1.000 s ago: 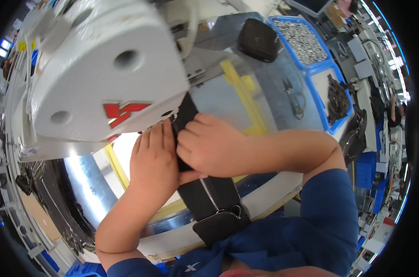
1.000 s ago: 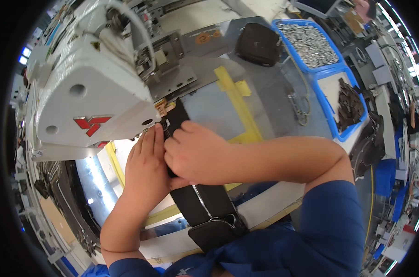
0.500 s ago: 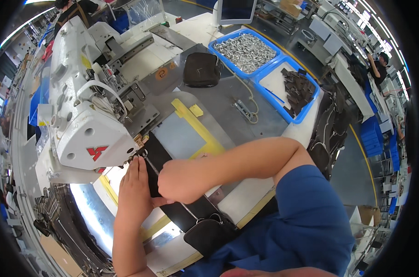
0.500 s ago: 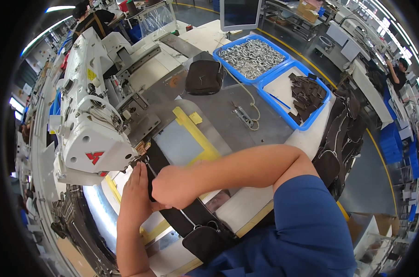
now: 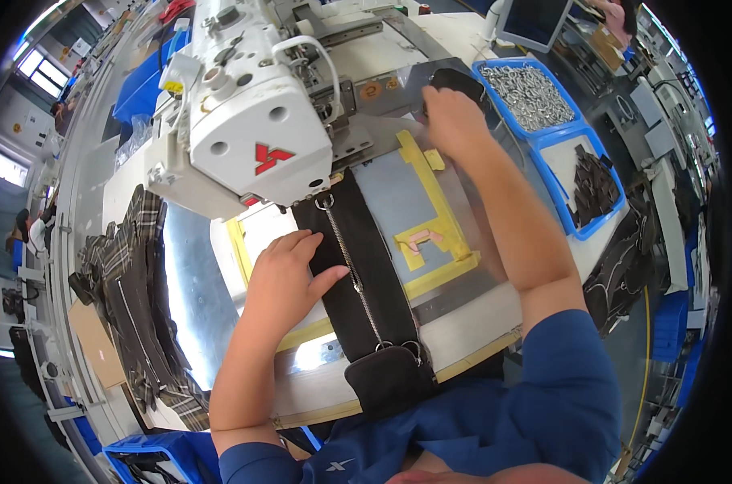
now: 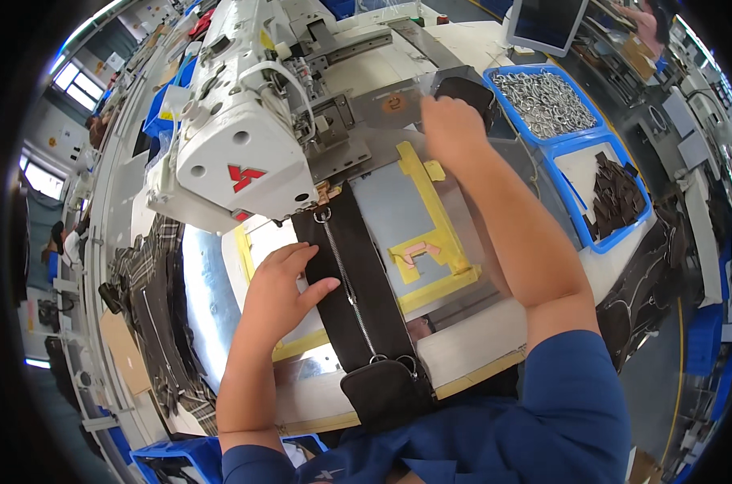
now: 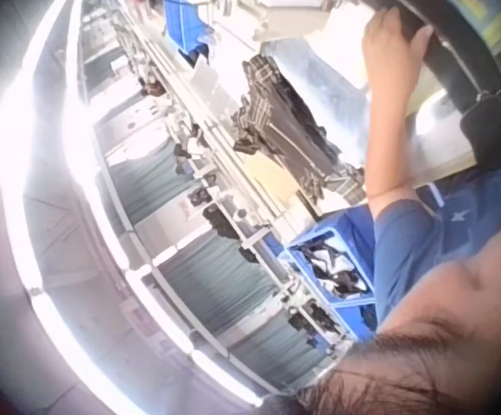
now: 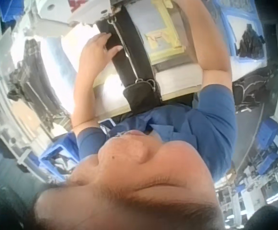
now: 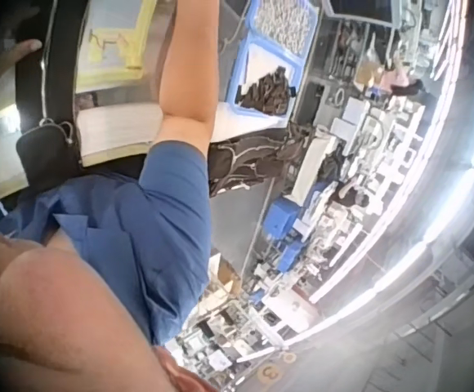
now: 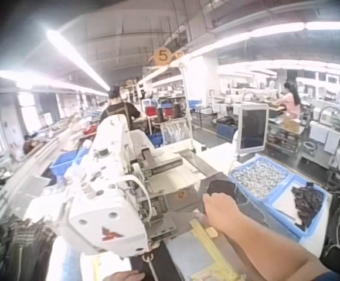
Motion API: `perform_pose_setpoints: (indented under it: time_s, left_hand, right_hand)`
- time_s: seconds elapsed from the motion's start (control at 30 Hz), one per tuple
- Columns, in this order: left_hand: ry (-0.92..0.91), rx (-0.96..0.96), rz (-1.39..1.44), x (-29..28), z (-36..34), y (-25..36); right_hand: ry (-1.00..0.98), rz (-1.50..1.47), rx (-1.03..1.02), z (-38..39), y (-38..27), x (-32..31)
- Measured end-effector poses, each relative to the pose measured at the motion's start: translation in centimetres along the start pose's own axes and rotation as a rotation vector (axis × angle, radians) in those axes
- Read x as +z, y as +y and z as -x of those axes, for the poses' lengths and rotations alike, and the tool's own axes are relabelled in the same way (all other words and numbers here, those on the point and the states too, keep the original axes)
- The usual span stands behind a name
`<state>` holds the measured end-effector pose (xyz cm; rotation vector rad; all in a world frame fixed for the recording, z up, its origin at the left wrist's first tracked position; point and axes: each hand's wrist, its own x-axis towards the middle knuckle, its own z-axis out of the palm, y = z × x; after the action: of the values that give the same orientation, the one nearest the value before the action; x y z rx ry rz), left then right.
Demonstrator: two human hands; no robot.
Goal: The person sews zippers onto small fabric pouches using an industrial sewing machine. They align the zipper with the pouch edge, feed it through the machine, and then trim excess thread. The person handles multiple pouches, including plaid and solid black ones, and places finished items into a blue bin.
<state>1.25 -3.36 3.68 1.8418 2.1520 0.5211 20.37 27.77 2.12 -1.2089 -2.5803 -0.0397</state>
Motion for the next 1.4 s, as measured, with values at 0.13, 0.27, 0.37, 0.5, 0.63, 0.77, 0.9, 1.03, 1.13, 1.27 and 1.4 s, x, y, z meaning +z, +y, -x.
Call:
perform_pose_setpoints:
  time_s: [0.13,0.27,0.37,0.5,0.63,0.77,0.9,1.03,1.13,1.27,1.4]
  left_hand:
    - [0.065,0.08,0.151,-0.1,-1.1,1.1]
    - [0.172,-0.019,0.448,1.9,-1.1,-0.3]
    - [0.139,-0.168,0.678,2.4,-0.4,-0.9]
    - [0.075,-0.121,0.929,3.6,0.1,-1.6]
    - [-0.009,-0.203,1.299,2.3,0.6,-1.6]
    - [0.089,-0.215,1.528,1.3,0.0,-2.5]
    - [-0.177,-0.224,1.254,-0.2,-0.3,-2.6]
    - [-0.143,-0.266,1.171,1.5,-0.4,-2.0]
    - [0.114,-0.186,1.0,2.3,-0.1,-1.6]
    - [0.405,-0.047,0.61,3.0,-0.2,-2.8]
    - [0.56,0.113,0.424,2.3,-0.3,-2.3]
  right_hand:
    - [-0.111,-0.014,0.07,-1.4,2.0,0.6]
    - [0.069,-0.15,-0.047,0.8,-0.9,-3.5]
    - [-0.002,-0.447,-0.253,4.2,-5.4,-10.2]
    - [-0.158,-0.897,-0.398,9.0,-8.9,-14.0]
    - [-0.163,-1.062,-0.432,9.8,-9.5,-14.1]
    - [-0.645,-0.914,-0.524,9.1,-8.6,-14.4]
    - [-0.388,-0.82,-0.552,8.7,-10.3,-11.0]
    - [-0.241,-0.775,-0.623,9.5,-11.6,-4.0]
    - [-0.298,-0.723,-0.564,9.4,-11.5,-2.1]
    - [-0.219,-0.776,-0.533,8.5,-11.3,-2.8]
    - [-0.09,-0.769,-0.588,9.0,-11.5,-2.7]
